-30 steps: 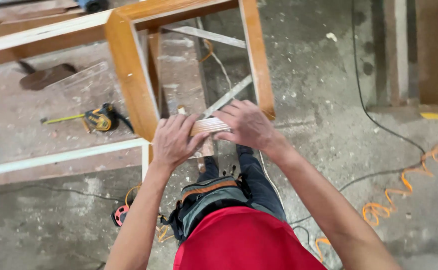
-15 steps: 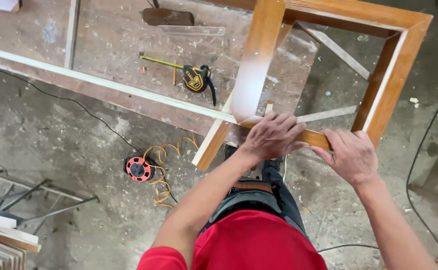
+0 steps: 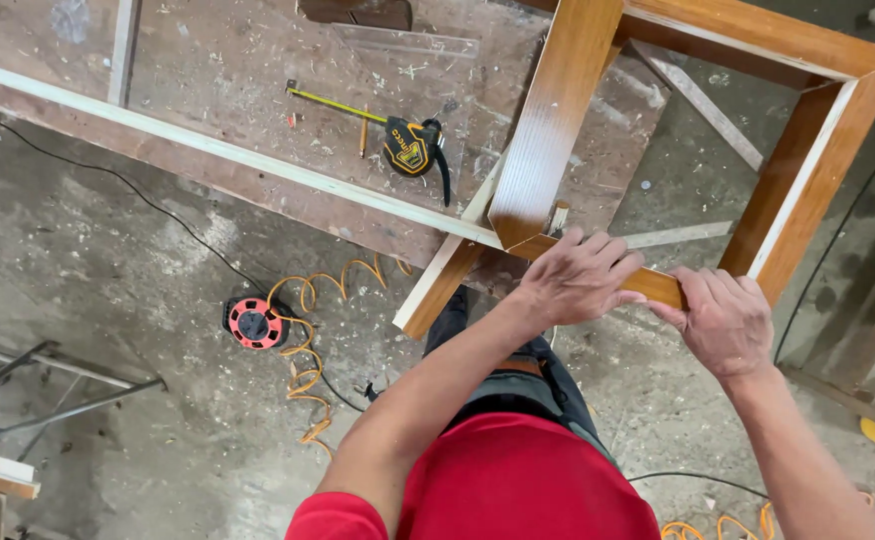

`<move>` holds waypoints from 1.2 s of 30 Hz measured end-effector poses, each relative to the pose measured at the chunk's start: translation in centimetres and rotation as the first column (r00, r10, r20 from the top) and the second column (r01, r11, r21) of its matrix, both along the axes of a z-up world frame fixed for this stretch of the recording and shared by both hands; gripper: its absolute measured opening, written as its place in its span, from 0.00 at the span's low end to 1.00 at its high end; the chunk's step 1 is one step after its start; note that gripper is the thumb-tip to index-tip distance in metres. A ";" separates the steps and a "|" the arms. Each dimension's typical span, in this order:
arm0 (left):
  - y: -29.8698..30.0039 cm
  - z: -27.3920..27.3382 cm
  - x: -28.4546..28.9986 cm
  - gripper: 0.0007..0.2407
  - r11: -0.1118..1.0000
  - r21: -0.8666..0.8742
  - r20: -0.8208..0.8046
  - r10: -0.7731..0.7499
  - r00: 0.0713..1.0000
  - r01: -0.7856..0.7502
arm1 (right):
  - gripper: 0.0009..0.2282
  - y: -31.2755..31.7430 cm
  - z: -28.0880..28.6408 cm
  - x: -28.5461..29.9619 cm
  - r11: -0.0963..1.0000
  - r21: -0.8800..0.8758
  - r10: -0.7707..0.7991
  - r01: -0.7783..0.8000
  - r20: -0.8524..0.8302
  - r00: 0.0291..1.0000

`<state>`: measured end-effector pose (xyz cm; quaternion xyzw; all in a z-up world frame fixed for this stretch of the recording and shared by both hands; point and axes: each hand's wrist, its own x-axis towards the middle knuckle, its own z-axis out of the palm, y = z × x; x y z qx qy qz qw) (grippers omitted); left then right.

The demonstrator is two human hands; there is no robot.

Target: Assembling and gluing wooden frame components in a woodworking shop.

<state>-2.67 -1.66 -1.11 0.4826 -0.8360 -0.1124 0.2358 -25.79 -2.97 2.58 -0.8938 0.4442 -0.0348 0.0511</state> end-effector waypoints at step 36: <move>0.2 -0.5 0.1 0.21 0.990 -0.140 0.085 -0.020 0.996 0.032 | 0.20 0.4 -0.5 -0.8 0.999 -0.037 0.019 -0.018 0.034 0.999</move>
